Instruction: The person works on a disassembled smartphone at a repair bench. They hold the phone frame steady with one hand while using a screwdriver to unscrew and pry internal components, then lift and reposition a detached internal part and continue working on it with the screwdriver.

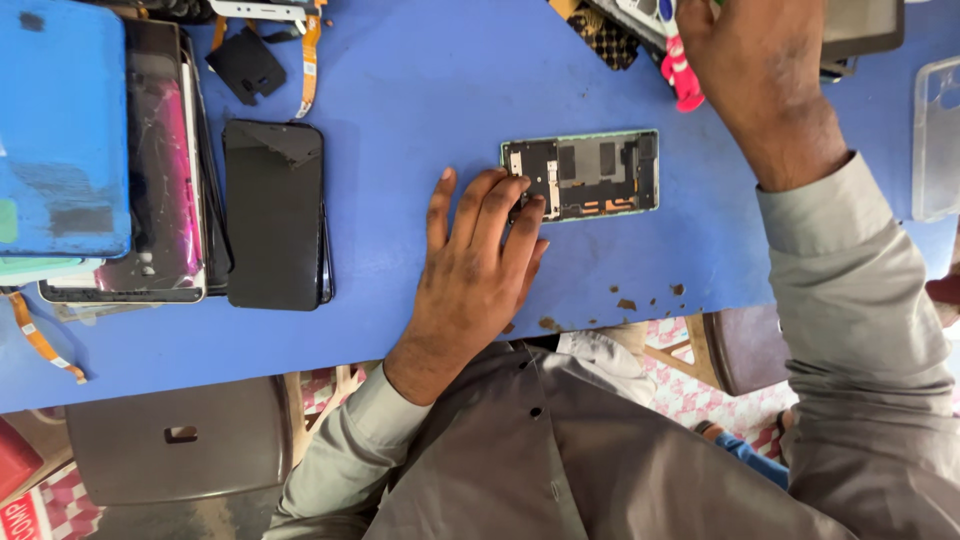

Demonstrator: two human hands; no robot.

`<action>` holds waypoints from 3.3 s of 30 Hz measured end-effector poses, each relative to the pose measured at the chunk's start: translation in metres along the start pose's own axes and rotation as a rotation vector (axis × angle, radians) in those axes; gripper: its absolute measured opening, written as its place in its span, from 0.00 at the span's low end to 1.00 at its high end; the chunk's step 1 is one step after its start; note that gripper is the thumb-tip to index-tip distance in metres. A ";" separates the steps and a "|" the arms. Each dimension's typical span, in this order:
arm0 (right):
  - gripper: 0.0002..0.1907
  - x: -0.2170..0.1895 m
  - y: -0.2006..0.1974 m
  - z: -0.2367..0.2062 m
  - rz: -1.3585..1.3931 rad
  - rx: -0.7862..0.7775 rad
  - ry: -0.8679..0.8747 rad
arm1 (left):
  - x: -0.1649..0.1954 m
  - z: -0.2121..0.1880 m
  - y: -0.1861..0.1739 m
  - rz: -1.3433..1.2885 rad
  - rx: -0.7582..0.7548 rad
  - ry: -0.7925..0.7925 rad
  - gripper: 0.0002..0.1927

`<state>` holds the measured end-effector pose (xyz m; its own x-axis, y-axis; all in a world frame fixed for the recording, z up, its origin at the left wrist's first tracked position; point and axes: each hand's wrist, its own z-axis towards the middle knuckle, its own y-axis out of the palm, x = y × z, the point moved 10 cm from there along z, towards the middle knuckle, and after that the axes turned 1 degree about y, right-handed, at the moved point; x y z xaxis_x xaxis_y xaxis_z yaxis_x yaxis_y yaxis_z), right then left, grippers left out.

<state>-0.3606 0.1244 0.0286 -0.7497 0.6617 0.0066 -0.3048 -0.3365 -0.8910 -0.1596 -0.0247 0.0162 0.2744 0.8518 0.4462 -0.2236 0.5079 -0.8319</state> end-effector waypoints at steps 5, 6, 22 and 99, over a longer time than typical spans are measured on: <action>0.10 -0.010 -0.032 0.002 0.073 0.163 -0.011 | -0.006 0.004 -0.004 0.030 -0.003 -0.081 0.30; 0.12 -0.013 -0.039 0.002 0.087 0.180 -0.003 | -0.007 0.006 -0.004 0.022 -0.005 -0.098 0.32; 0.15 -0.084 -0.048 -0.078 0.569 -0.054 0.319 | -0.013 0.013 0.003 0.115 -0.070 -0.145 0.37; 0.15 -0.048 -0.024 -0.115 0.657 0.140 0.428 | -0.014 0.013 0.009 -0.367 0.039 -0.070 0.40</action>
<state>-0.2495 0.1779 -0.0023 -0.5192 0.4892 -0.7008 0.0290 -0.8094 -0.5865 -0.1777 -0.0306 0.0061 0.2782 0.6179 0.7354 -0.1578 0.7846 -0.5996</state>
